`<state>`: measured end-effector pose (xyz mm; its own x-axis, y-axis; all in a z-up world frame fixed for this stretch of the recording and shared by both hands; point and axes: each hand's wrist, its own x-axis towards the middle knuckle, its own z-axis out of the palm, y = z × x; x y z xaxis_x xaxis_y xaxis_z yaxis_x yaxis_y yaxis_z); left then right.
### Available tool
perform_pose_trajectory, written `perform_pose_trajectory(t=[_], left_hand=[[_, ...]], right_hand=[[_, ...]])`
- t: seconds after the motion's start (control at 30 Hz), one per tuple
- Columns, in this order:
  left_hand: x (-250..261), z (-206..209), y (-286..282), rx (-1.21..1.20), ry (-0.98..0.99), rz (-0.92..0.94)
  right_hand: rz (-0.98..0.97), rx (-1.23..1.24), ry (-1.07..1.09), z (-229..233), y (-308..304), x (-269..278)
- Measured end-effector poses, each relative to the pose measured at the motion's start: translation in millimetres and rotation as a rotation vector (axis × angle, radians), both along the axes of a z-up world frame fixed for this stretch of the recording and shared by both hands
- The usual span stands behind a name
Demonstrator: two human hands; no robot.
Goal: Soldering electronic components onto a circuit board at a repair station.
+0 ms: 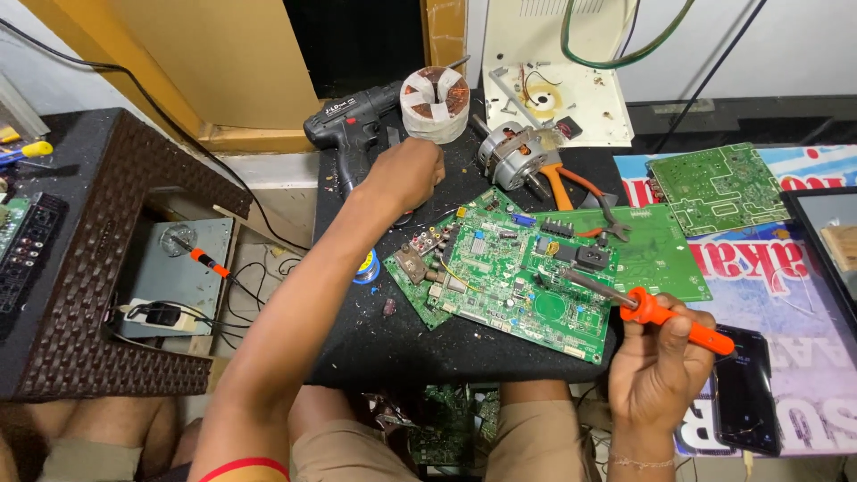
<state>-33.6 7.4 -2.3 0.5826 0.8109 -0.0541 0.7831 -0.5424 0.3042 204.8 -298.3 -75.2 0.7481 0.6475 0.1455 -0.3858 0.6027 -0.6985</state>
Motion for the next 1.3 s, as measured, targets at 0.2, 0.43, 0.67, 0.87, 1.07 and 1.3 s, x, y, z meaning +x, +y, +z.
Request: perform_pose_trajectory(t=[0.2,0.43,0.67,0.87,1.07,1.3], left_hand=[[3.7,22.4,-20.7,0.025,-0.072,0.026],[29.9,-10.0,14.2,-0.028,-0.121,0.046],[27.4,-5.9,4.5,0.086,-0.088,0.065],[7.8,12.1,-35.6,0.241,-0.222,0.113],[-15.5,36.6,-134.1,0.160,-0.359,0.168],[-27.1,-9.6,-188.6,0.461,-0.229,0.089]], right_hand=[[-0.001,0.005,-0.015,4.0,1.1,-1.9],[-0.045,-0.013,-0.005,-1.8,2.9,0.4],[-0.027,-0.021,0.001,1.6,2.3,-1.4],[-0.009,0.003,-0.024,1.2,2.5,-1.2],[-0.008,-0.001,-0.026,1.7,0.4,0.1],[0.011,0.006,-0.055,0.3,1.8,0.6]])
